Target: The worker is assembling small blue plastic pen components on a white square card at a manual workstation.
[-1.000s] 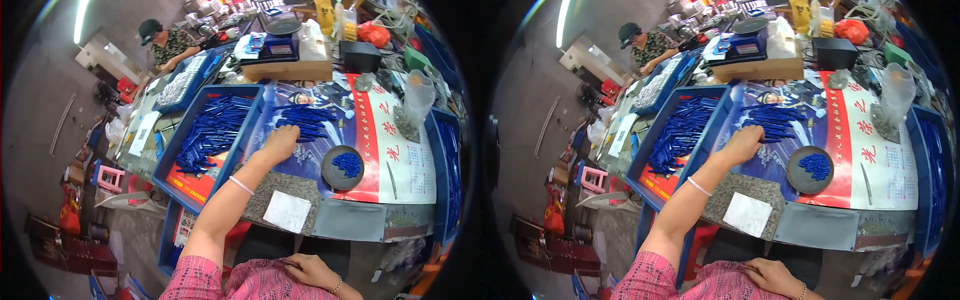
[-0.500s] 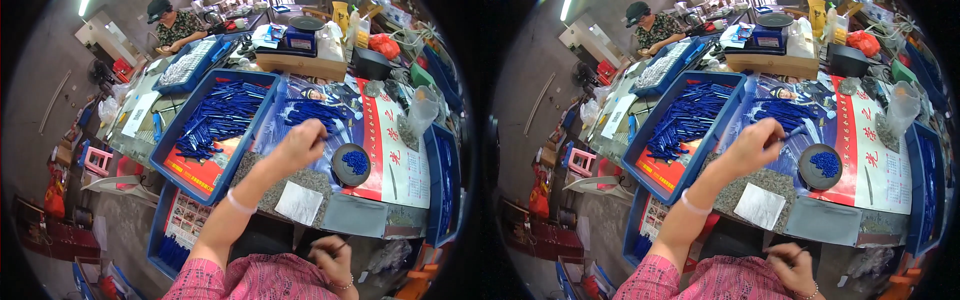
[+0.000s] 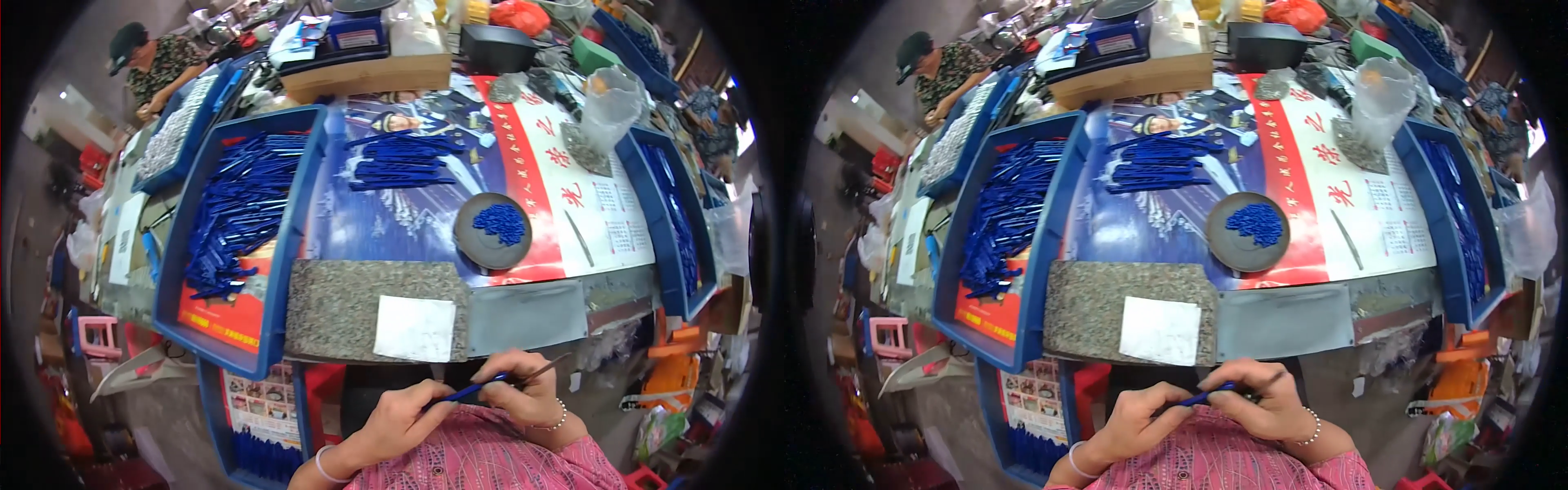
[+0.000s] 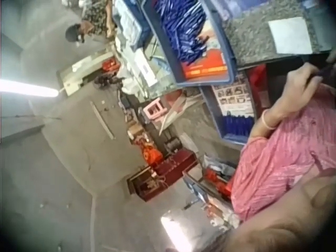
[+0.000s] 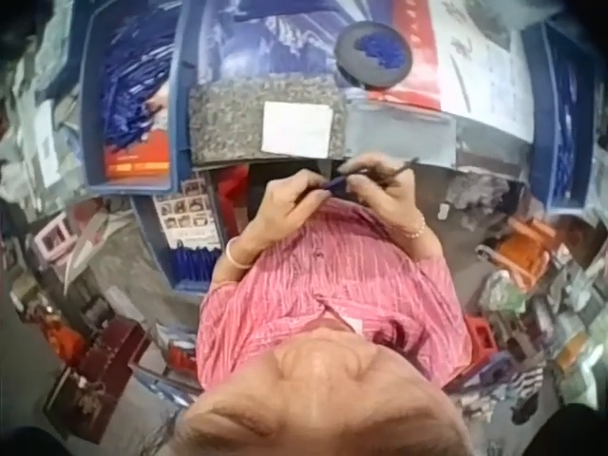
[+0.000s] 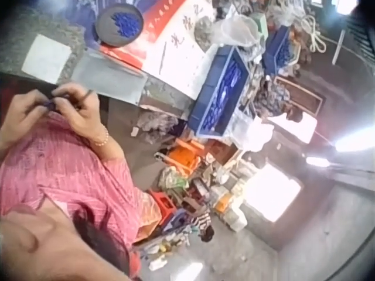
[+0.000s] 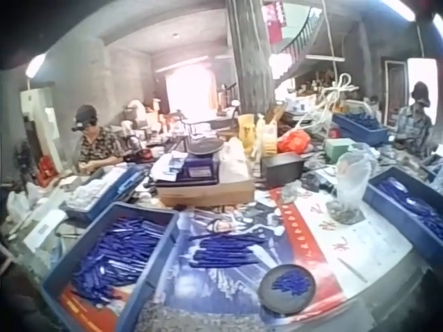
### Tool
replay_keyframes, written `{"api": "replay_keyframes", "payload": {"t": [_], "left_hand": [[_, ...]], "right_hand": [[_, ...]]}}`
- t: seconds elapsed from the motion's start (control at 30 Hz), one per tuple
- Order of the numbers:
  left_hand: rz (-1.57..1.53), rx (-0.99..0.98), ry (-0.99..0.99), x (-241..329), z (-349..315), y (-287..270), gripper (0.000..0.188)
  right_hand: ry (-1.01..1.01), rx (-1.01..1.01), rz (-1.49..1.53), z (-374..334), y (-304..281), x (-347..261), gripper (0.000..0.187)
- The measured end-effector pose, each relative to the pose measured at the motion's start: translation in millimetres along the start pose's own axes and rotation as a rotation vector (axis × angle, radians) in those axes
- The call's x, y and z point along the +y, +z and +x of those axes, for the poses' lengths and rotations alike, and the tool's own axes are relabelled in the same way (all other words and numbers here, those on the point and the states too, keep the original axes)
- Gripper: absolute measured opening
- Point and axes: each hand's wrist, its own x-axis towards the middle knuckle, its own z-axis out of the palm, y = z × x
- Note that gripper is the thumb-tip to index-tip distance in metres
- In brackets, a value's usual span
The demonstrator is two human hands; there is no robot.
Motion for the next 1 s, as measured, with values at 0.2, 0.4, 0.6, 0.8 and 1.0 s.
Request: {"api": "replay_keyframes", "payload": {"t": [0.2, 0.4, 0.6, 0.8, 1.0], "left_hand": [[-0.706, -0.111, -0.262, -24.7, -14.0, 2.4, 0.016], [-1.028, -0.058, -0.4, -22.2, -18.8, -6.2, 0.022], [-1.07, -0.121, -0.405, -26.1, -28.6, -10.7, 0.026], [-1.026, -0.165, -0.376, -34.0, -32.3, -16.5, 0.035], [-1.054, -0.156, -0.369, -33.4, -27.1, -12.5, 0.033]], "right_hand": [[-0.228, 0.279, -0.538, 28.7, -34.0, -9.1, 0.013], [-0.283, 0.248, -0.972, 101.6, -67.6, -19.0, 0.012], [-0.313, 0.134, -1.344, 137.6, -74.4, -9.2, 0.011], [-0.25, 0.09, -1.504, 148.3, -70.8, -7.7, 0.01], [-0.243, 0.041, -1.443, 149.9, -82.7, -11.2, 0.01]]}}
